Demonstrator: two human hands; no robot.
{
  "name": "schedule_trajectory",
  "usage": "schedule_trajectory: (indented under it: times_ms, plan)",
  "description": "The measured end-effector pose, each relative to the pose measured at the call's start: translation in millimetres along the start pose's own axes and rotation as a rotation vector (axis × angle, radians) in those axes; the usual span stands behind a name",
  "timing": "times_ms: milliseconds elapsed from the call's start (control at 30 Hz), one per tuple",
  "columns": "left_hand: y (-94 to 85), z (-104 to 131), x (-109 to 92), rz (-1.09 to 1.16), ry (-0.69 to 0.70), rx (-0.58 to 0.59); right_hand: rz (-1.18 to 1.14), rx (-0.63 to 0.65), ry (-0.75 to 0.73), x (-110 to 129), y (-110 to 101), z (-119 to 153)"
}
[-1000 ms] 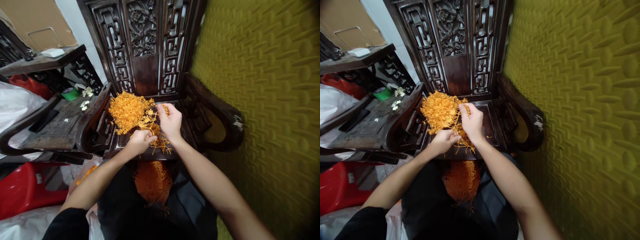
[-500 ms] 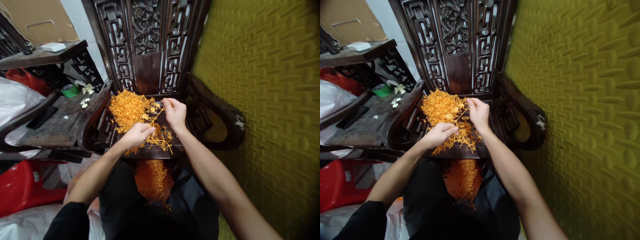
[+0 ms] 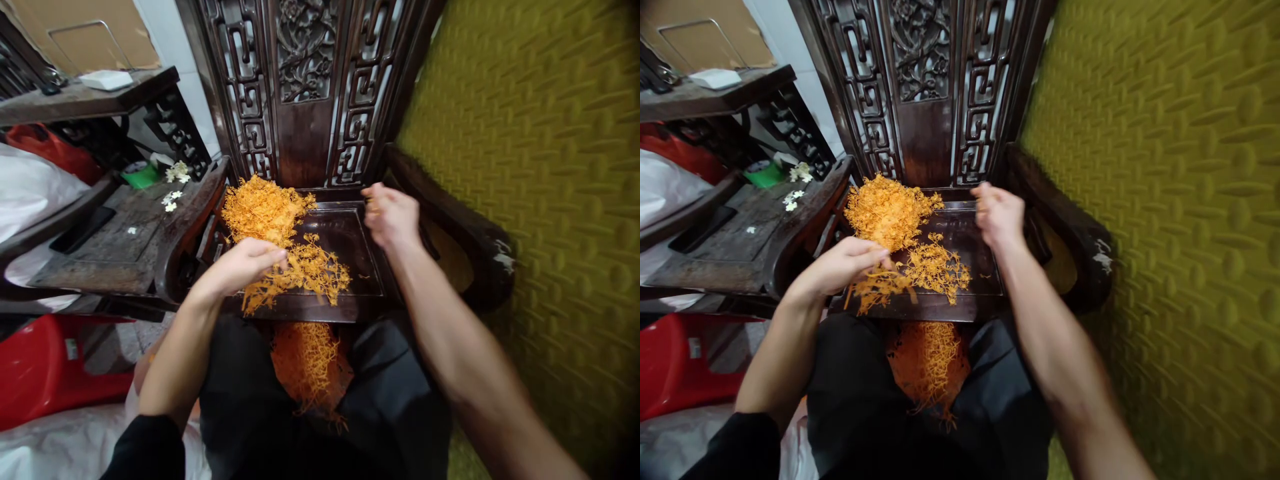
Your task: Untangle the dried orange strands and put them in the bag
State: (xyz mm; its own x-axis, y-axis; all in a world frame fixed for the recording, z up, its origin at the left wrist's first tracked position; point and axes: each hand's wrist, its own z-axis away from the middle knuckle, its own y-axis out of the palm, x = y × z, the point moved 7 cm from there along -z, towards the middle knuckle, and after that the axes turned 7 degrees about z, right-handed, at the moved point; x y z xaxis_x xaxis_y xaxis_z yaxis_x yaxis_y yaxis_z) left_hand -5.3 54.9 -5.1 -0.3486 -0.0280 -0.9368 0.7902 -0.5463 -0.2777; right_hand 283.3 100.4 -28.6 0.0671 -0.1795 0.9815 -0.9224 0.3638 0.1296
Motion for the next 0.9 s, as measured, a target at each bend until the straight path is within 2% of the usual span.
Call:
schedule_trajectory:
  times_ms: [67,133,233,333,433,533,700,833,900]
  plan:
    - [-13.0,8.6,4.3,0.066,-0.021,-0.039,-0.042,-0.067,0.02,-1.0,-24.2,-0.4]
    - [-11.9,12.2,3.3,0.046,-0.012,-0.019,-0.036,0.037,0.083,-5.4,-23.7,8.8]
    - [11.0,10.8,-0.4,0.068,-0.007,0.104,-0.041,0.317,0.136,-6.0,10.9,36.8]
    - [40.5,9.2,1.1,0.318,-0.061,0.252,-0.127,0.426,0.145,2.9,45.4,60.7]
    - [62.3,7.6,-0.1,0.581,-0.091,0.352,-0.178,0.447,0.168,11.2,68.4,73.2]
    - [74.2,2.3,-6.0,0.707,-0.09,0.373,-0.182,0.448,0.179,16.3,83.3,79.7]
    - [88.8,-5.2,-17.7,0.854,-0.073,0.452,-0.164,0.341,0.163,18.1,93.8,85.0]
    - [92.2,-9.0,-19.9,0.978,-0.036,0.517,-0.201,0.361,0.257,13.3,101.6,93.8]
    - [94.5,-11.4,-19.9,1.022,-0.033,0.554,-0.232,0.312,0.237,16.2,99.8,93.2]
